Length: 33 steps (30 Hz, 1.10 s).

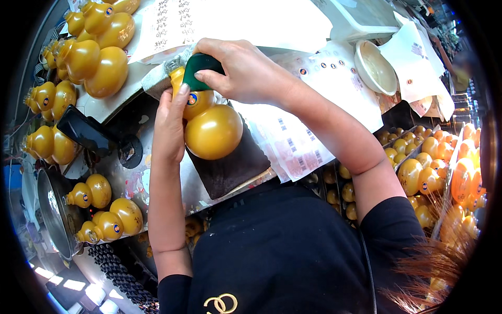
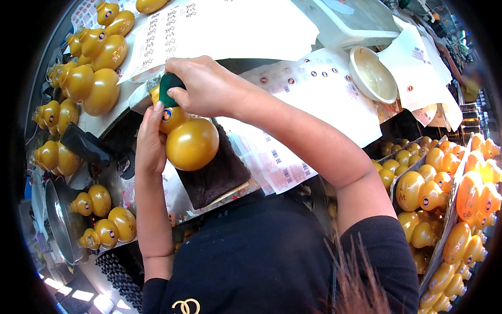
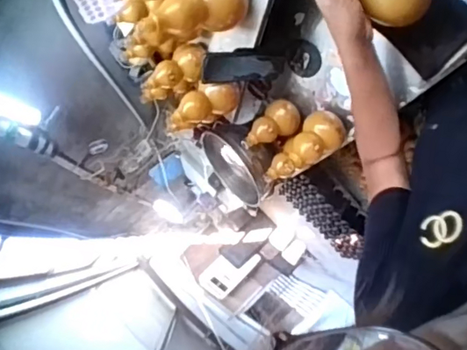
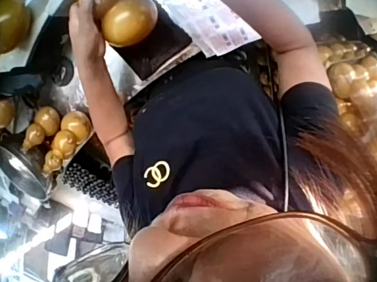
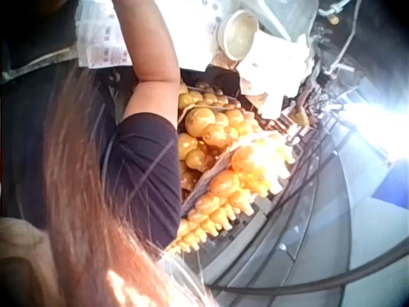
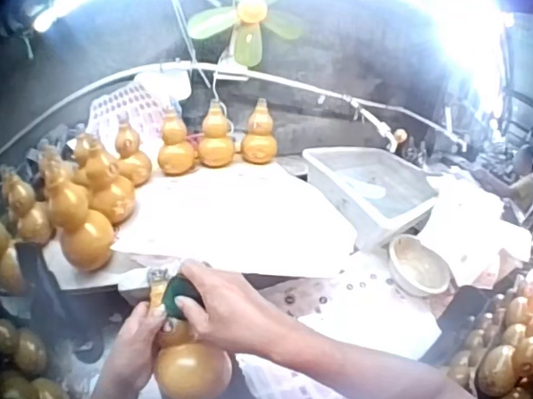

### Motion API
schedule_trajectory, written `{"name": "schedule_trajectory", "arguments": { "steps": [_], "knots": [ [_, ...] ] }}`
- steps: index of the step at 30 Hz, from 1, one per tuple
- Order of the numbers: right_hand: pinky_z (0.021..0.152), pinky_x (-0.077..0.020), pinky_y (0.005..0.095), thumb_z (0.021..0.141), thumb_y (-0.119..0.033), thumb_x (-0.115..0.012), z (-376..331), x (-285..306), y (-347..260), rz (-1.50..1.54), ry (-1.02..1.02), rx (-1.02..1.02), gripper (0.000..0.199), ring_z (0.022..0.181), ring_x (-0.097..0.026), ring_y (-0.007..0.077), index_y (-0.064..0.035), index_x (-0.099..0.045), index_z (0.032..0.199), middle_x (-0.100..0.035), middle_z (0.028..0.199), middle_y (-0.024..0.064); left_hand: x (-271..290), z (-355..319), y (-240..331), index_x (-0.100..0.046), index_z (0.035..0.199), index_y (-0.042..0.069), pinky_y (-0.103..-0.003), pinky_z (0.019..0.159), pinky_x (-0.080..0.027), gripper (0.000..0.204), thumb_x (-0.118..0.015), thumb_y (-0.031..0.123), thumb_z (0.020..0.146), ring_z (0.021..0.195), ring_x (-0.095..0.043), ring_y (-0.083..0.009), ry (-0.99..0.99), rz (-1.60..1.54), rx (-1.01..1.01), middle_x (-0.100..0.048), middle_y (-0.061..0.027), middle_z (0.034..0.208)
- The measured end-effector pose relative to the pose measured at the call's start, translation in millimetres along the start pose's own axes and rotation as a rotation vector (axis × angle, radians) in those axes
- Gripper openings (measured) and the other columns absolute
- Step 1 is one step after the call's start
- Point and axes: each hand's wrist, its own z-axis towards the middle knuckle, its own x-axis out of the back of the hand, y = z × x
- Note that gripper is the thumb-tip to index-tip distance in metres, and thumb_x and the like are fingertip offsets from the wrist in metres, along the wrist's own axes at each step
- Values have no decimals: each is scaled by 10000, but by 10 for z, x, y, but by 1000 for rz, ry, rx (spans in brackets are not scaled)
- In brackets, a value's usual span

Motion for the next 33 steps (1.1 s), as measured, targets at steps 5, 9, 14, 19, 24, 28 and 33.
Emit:
{"name": "schedule_trajectory", "arguments": {
  "steps": [5,9,14,19,24,28,33],
  "knots": [
    [707,-515,373,871,-141,-626,-6,-9,-8,-10,12,39,249,804,-638,355,-6,-552,1067,-632,899,215,-68,12,-32,-444,1213,8,-288,826,-514,362,-482,282,980,964,-611,-151,66,75,-6,-586,-111,1065],
    [719,-511,365,873,-138,-628,-18,-7,5,-15,66,93,247,820,-639,346,-7,-551,1068,-627,911,206,-69,14,-13,-461,1199,6,-301,857,-503,353,-421,295,1000,978,-609,-161,71,98,-32,-583,-112,1070],
    [770,-507,374,901,-187,-597,48,39,-16,131,-6,116,261,851,-638,343,-10,-559,1089,-629,933,200,-49,2,-30,-469,1212,4,-336,916,-481,341,-346,255,1017,1026,-601,-188,119,-33,-17,-577,-119,1106],
    [837,-509,396,897,-176,-587,173,-7,-20,-36,-96,12,273,933,-634,364,-21,-565,1121,-639,980,201,45,36,-88,-472,1228,4,-343,937,-472,343,-335,240,1021,1050,-592,-197,99,-132,5,-569,-120,1142],
    [819,-483,361,791,-65,-674,79,-56,31,-131,99,442,245,922,-622,251,-93,-638,1031,-665,967,75,96,12,-109,-486,1216,10,-336,964,-449,335,-353,253,1027,1077,-576,-190,38,-189,-19,-571,-114,1158],
    [742,-446,311,723,-65,-709,-393,-1,-145,-307,11,544,257,884,-603,167,-134,-684,969,-681,969,-3,164,49,-140,-492,1217,21,-327,971,-433,333,-378,268,1025,1071,-568,-178,28,-205,12,-574,-95,1150],
    [736,-457,307,735,-45,-706,-474,97,-180,-154,-129,432,271,870,-599,186,-109,-683,997,-680,963,21,174,92,-147,-492,1234,27,-326,950,-442,369,-396,312,1020,1044,-578,-172,14,-205,36,-583,-82,1138]
  ]
}}
